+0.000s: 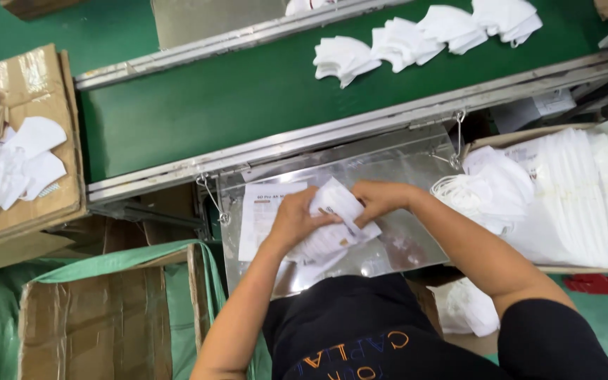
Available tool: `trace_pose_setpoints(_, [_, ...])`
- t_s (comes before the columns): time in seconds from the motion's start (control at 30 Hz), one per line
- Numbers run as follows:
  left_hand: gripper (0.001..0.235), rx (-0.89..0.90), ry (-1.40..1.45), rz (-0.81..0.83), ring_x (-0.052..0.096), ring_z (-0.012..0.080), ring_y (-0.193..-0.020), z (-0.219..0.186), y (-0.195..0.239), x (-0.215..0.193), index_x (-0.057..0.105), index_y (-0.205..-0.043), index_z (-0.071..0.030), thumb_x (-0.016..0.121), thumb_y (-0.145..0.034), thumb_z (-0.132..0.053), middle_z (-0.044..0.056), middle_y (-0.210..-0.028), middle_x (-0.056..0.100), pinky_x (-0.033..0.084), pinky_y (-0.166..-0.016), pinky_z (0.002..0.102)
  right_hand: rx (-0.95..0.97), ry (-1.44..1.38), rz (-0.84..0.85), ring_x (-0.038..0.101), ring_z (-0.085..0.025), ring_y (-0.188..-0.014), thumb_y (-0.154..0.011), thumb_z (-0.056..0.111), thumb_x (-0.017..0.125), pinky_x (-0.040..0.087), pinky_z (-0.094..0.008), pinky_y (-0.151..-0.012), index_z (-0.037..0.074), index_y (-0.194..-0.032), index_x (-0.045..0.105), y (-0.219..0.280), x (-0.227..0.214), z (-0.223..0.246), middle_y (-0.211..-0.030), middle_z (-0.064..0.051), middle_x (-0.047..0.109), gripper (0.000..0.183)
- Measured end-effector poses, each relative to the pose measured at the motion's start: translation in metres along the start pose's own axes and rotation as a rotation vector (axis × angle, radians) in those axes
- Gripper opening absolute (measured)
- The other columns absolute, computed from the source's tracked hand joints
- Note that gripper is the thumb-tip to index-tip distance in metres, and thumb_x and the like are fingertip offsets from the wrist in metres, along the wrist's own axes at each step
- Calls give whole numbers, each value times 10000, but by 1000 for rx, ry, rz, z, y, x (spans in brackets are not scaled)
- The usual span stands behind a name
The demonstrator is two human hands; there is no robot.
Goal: The recorder gathers white masks from a conveyor belt, stacks them, and puts them into plastic packaging envelopes.
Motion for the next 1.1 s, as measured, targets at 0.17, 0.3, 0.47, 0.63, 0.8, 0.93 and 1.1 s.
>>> trace_pose_setpoints(0.17, [440,-41,126,-108,748,255,-773,-11,-11,-2,698,-1003,-56,909,-709,-307,113,-869,758,575,-701,348,-93,-48,-211,689,-185,-806,-816,183,749,544,-332,-744,2,-999,758,9,4,9,-913,-111,755,257])
trace_pose_setpoints(0.3, [453,-85,86,-119,723,233,-765,-14,-7,29,686,-999,-28,923,-713,-287,126,-841,745,553,-692,331,-45,87,-99,712,-203,-768,-792,114,688,551,-350,-719,7,-1003,744,11,-3,-7,-886,-138,756,243])
trace_pose_setpoints(0.47, [247,-37,337,-156,702,135,-779,8,-13,29,748,-1018,-38,808,-875,-230,73,-875,754,556,-703,272,-222,13,-282,698,-236,-845,-820,85,703,555,-360,-763,-2,-1029,759,16,-8,12,-980,-177,734,233])
trace_pose_setpoints(0.63, [229,-156,357,-226,671,86,-735,-1,-11,21,771,-1008,-29,796,-879,-217,39,-825,769,543,-675,260,-190,-75,-167,723,-197,-841,-856,97,689,571,-344,-798,23,-1031,764,9,-9,-15,-985,-119,772,205])
trace_pose_setpoints(0.8, [193,-60,300,-257,625,121,-741,2,-19,15,736,-970,-6,767,-942,-195,78,-813,712,515,-687,289,-198,-115,-532,642,-146,-806,-843,159,751,546,-310,-737,29,-1148,661,3,-20,46,-938,-88,730,343])
trace_pose_setpoints(0.93, [183,43,228,-273,666,103,-801,0,-20,10,736,-1002,-20,757,-908,-176,57,-887,732,525,-730,276,-173,-73,-550,640,-153,-744,-839,186,792,526,-327,-685,19,-1057,709,-14,4,27,-847,-106,734,287])
trace_pose_setpoints(1.1, [164,-261,204,-153,547,117,-645,13,-17,15,763,-940,-7,789,-885,-160,73,-733,684,454,-595,288,-178,-239,-589,676,-126,-784,-880,241,760,545,-317,-706,12,-1075,717,7,38,15,-868,-89,747,304])
Point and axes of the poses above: each hand's wrist, its own y-axis away from the middle knuckle, its own x-axis out of the palm, z = x × y, the point moved 1 cm from there along -y, towards the middle knuckle
